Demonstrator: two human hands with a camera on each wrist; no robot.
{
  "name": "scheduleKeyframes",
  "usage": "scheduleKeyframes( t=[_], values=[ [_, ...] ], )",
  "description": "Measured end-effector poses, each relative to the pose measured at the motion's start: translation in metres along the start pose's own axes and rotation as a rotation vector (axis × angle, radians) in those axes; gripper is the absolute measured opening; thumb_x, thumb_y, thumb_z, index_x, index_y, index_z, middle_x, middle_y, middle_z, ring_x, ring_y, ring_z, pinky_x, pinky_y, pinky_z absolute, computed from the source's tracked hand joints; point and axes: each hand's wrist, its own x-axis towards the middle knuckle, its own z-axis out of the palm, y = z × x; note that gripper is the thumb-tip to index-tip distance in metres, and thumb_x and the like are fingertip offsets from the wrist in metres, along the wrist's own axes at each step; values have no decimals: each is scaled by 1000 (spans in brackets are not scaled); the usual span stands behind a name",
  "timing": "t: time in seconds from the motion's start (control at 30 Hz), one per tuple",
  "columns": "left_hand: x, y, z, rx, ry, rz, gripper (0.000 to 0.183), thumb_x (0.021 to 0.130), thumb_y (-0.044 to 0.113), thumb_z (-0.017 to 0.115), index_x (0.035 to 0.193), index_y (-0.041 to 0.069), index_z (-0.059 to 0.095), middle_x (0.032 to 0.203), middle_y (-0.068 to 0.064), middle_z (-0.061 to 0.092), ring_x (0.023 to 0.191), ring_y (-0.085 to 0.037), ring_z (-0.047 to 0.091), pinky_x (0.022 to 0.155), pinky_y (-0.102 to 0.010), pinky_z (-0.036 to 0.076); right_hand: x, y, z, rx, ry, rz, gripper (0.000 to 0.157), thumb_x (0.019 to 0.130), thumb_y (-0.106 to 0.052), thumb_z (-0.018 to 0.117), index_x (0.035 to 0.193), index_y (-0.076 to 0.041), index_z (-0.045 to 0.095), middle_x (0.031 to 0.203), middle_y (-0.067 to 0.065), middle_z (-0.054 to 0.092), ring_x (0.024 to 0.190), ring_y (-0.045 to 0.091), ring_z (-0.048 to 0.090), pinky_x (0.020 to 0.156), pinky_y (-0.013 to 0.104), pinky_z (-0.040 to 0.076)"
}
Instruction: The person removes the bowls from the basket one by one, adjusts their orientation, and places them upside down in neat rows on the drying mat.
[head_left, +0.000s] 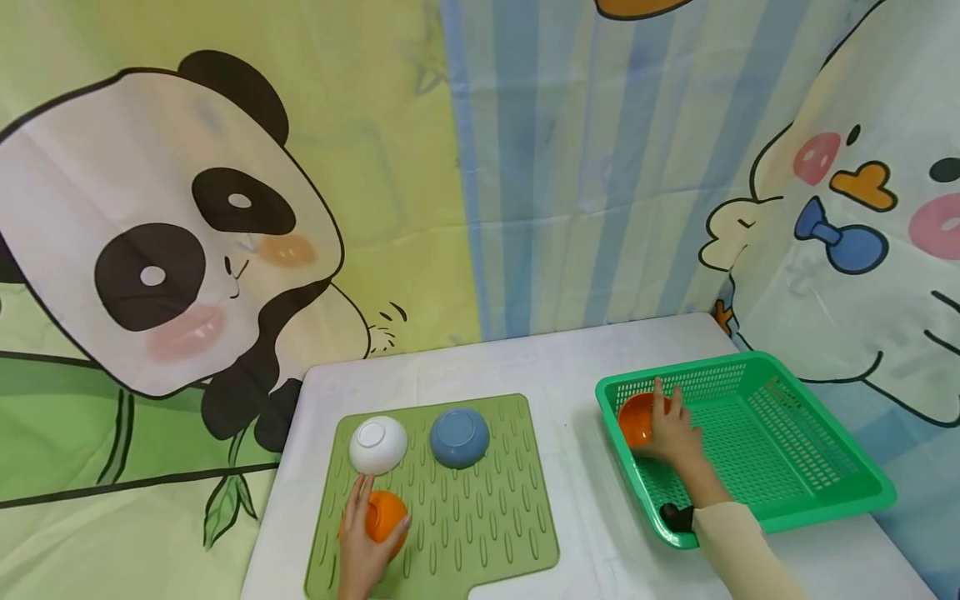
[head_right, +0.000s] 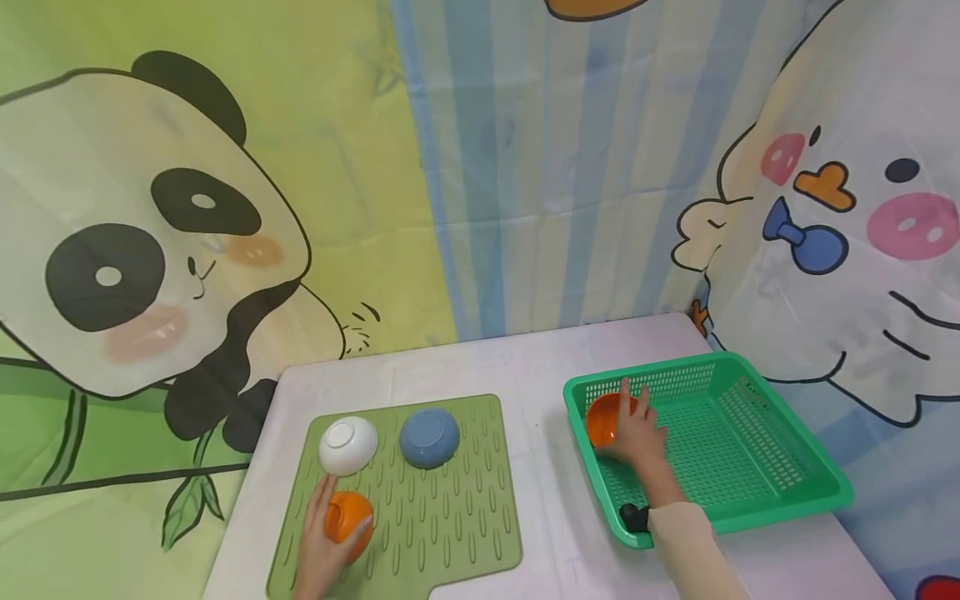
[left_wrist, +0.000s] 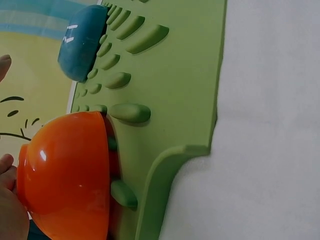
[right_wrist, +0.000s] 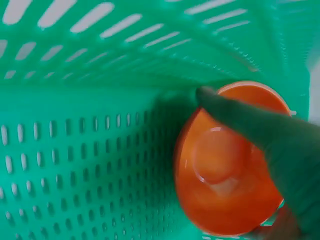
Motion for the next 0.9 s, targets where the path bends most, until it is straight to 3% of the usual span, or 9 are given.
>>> scheduleKeyframes(
  t=[0.27, 0.53, 0.9],
  values=[
    [1, 2, -1, 14, -7, 1, 93, 64, 20, 86, 142, 13, 37, 143, -19, 30, 120, -47, 37, 81, -72, 33, 2, -5, 2, -49, 41, -6, 135, 54, -35, 88, 144, 4, -6, 144, 36, -3, 119, 58, 22, 77, 78, 26],
    [0, 5, -1, 8, -17, -23, 92, 65, 21, 85, 143, 15, 37, 145, -14, 29, 121, -45, 36, 83, -71, 32, 3, -3, 4, -114, 65, -95, 132, 53, -36, 88, 142, 11, 2, 143, 38, 4, 120, 56, 22, 85, 68, 31],
    [0, 7, -2, 15, -16, -15, 90, 65, 21, 85, 141, 11, 39, 144, -17, 30, 121, -46, 36, 82, -71, 33, 1, -1, 1, -20, 60, -120, 121, 56, -32, 85, 139, 15, 11, 131, 42, 18, 116, 60, 23, 88, 69, 29]
  ],
)
